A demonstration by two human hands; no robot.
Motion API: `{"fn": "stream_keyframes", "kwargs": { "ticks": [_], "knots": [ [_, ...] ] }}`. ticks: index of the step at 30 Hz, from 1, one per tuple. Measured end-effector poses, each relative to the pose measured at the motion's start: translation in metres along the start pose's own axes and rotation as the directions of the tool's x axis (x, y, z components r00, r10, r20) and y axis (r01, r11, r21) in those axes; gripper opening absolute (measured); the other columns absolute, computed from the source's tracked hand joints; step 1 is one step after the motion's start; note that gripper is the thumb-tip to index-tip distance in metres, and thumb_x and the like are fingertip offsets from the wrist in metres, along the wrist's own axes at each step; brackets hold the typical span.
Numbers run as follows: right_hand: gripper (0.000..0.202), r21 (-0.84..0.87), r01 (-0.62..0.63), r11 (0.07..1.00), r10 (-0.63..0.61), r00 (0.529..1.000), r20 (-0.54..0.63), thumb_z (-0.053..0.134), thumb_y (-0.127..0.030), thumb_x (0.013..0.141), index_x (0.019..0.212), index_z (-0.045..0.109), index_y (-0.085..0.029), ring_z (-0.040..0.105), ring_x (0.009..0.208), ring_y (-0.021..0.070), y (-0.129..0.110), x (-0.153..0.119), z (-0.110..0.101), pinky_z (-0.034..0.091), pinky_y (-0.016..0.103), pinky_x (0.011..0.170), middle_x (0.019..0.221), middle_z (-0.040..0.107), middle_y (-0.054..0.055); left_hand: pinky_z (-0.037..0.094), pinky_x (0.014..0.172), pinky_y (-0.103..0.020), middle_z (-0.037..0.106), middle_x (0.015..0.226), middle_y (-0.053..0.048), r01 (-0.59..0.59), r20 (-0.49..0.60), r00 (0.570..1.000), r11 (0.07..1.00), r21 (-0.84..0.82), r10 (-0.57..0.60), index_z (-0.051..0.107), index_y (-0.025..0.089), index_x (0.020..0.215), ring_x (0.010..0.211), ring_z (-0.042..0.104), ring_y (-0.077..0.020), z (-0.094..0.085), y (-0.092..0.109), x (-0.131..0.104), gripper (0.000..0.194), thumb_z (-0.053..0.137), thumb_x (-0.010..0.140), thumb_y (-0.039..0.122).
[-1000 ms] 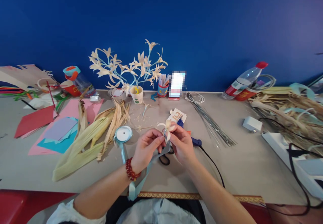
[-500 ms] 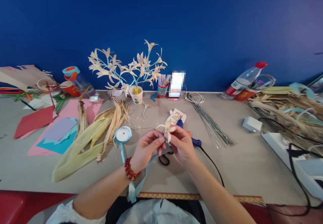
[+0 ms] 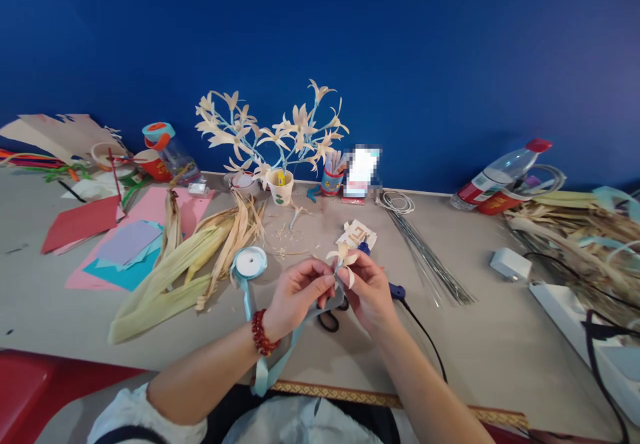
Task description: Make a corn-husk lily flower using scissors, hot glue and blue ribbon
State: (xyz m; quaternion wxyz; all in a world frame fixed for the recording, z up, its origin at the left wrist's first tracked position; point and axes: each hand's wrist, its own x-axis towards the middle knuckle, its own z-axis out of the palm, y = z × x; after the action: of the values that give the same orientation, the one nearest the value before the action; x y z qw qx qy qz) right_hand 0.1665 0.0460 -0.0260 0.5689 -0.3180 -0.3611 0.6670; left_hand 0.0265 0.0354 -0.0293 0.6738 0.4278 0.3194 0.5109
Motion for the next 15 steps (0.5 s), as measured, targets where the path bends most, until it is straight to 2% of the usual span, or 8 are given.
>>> {"fn": "stream_keyframes", "kwargs": {
  "ticks": [15],
  "knots": [
    [0.020, 0.004, 0.005, 1.000, -0.005, 1.000, 0.019, 0.079, -0.024, 0.070, 0.075, 0.060, -0.022, 0.054, 0.063, 0.0120, 0.0021, -0.0010, -0.0029, 0.045, 0.023, 0.055, 0.076, 0.058, -0.003, 0.038, 0.044, -0.018, 0.062, 0.061, -0.002, 0.096, 0.058, 0.995, 0.978, -0.186, -0.086, 0.061, 0.014, 0.079, 0.050, 0.052, -0.0082, -0.0008, -0.0048, 0.0027, 0.021, 0.072, 0.077, 0.032]
  ]
}}
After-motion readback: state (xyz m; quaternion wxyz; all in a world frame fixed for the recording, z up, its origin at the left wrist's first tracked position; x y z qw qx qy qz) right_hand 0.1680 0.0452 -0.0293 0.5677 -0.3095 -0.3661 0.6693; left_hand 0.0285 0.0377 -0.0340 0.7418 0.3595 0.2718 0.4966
